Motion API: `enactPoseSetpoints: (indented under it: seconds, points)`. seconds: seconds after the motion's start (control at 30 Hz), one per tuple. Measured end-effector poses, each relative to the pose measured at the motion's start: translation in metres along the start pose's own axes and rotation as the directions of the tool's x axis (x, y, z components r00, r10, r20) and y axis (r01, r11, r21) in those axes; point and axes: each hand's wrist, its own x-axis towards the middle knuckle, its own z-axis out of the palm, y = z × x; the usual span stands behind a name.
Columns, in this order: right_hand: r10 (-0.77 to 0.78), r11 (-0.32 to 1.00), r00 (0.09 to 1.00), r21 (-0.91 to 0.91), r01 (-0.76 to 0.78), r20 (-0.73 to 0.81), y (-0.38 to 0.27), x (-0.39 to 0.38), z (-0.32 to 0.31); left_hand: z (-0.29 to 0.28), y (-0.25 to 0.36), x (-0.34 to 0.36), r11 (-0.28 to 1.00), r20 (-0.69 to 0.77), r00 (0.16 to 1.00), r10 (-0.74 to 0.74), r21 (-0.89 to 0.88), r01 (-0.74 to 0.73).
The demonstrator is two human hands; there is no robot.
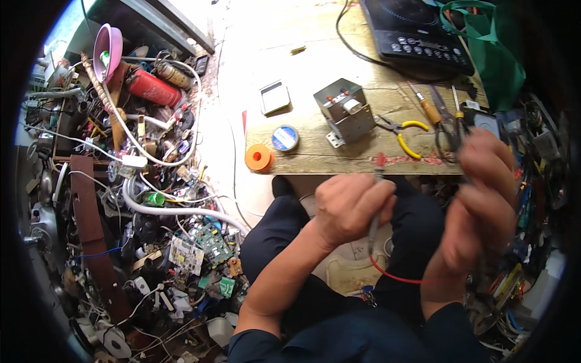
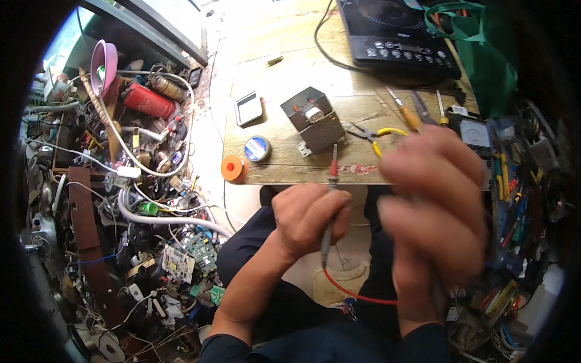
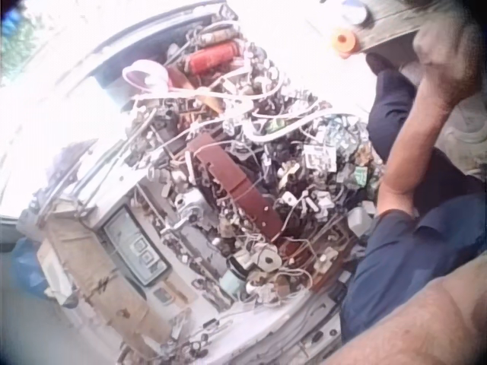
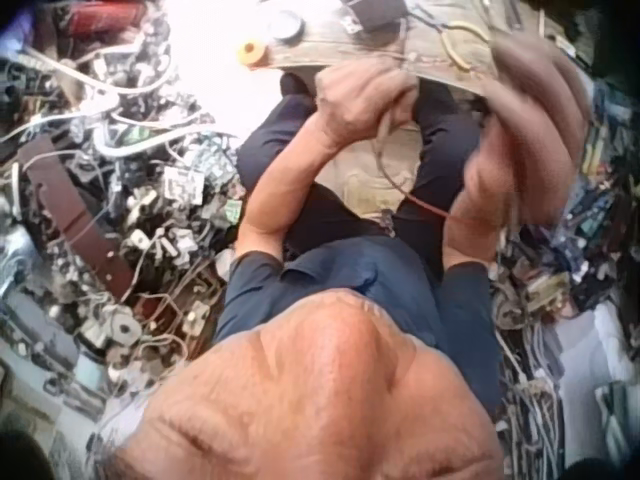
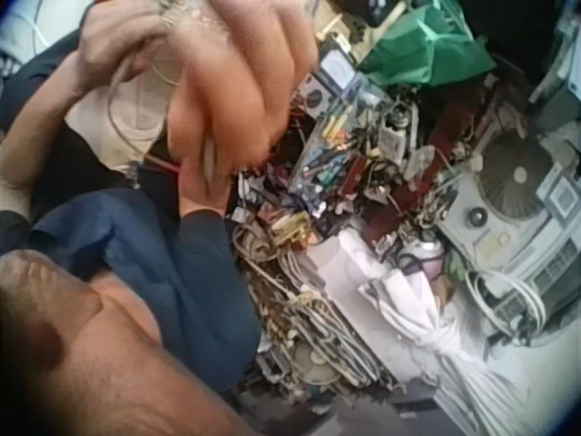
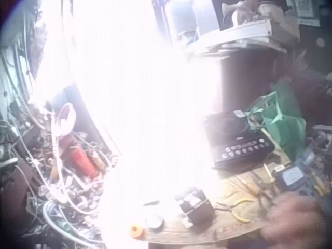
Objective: The person solders connections on a small metal box using a soldering iron and solder wire, then tests the device with a multimeter. The person handles the soldering iron, solder wire, and multimeter probes throughout the task.
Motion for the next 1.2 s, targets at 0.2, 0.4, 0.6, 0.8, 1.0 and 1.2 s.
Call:
enactPoseSetpoints:
  seconds: [0.2,0.4,0.6,0.8,1.0,1.2]
  points:
    - [0.068,0.997,0.988,0.027,-0.072,0.139,-0.032,-0.019,-0.039,0.02,0.005,-0.001,0.999,-0.039,0.999,-0.013,-0.046,0.011]
    - [0.175,0.984,0.97,0.0,-0.178,0.166,-0.05,-0.042,-0.062,0.024,0.009,-0.001,0.998,0.03,0.999,-0.021,-0.057,0.023]
    - [0.297,0.954,0.94,-0.012,-0.299,0.169,-0.057,-0.073,-0.057,0.026,0.009,-0.005,0.997,0.075,0.996,-0.045,-0.064,0.049]
    - [0.304,0.951,0.937,0.002,-0.309,0.175,-0.065,-0.065,-0.067,0.036,0.006,-0.01,0.996,0.045,0.998,-0.049,-0.068,0.052]
    - [0.262,0.965,0.962,-0.002,-0.262,0.08,-0.014,-0.012,-0.054,0.028,0.004,0.001,0.998,0.015,1.0,-0.004,-0.061,0.005]
    - [0.64,0.768,0.761,0.049,-0.639,-0.106,0.05,-0.038,0.016,0.012,-0.004,0.006,0.999,-0.13,0.991,0.017,-0.038,-0.022]
